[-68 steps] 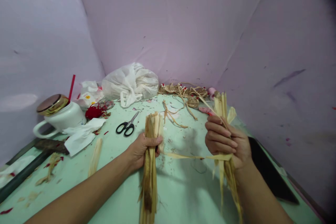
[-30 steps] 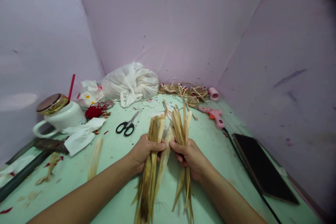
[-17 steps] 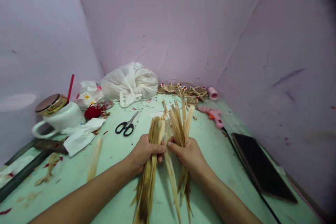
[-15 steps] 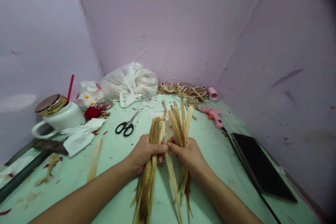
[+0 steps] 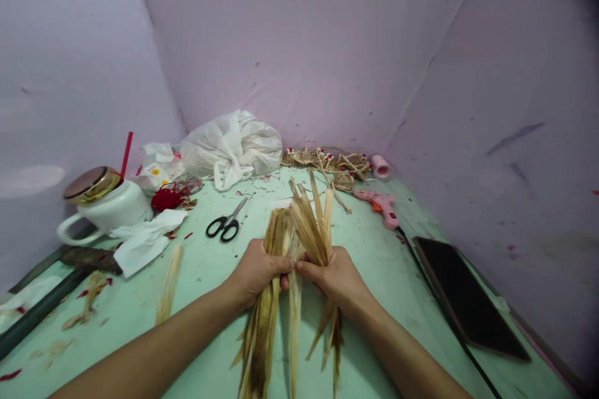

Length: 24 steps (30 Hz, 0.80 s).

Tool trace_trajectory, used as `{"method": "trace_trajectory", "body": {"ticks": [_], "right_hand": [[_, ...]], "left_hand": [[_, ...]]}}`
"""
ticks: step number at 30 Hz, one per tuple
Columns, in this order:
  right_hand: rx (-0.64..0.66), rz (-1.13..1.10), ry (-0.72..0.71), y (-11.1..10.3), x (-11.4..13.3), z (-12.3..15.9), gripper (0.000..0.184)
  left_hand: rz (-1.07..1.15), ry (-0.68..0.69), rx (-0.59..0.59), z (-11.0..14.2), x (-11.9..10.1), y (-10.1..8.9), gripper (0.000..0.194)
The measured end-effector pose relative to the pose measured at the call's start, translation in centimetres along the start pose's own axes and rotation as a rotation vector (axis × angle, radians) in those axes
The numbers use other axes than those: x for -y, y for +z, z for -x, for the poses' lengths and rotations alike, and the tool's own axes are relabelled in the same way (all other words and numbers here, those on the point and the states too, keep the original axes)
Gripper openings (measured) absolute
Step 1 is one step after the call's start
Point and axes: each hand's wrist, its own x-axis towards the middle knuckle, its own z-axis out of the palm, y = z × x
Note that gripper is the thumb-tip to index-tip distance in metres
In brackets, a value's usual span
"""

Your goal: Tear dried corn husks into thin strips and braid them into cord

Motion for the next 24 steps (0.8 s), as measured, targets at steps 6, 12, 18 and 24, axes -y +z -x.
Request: {"method": "trace_trajectory", "body": {"ticks": [6, 12, 18, 24], "right_hand": [[-0.039, 0.127, -0.04, 0.28, -0.35, -0.2, 0.012], [-0.037, 0.117, -0.017, 0.63, -0.61, -0.27, 0.011], [0.126, -0.083, 0.108, 0.39, 0.22, 0.23, 0.018], [0.182, -0.299, 0.15, -0.09, -0.02, 0.08, 0.012]], "left_hand": [[-0.01, 0.007, 0.022, 0.14, -0.1, 0.16, 0.006], [0.001, 0.014, 0.024, 0.14, 0.06, 0.24, 0.004], [0.085, 0.0, 0.109, 0.13, 0.28, -0.04, 0.009], [0.221, -0.022, 0.185, -0.41, 0.64, -0.51, 0.014]]}}
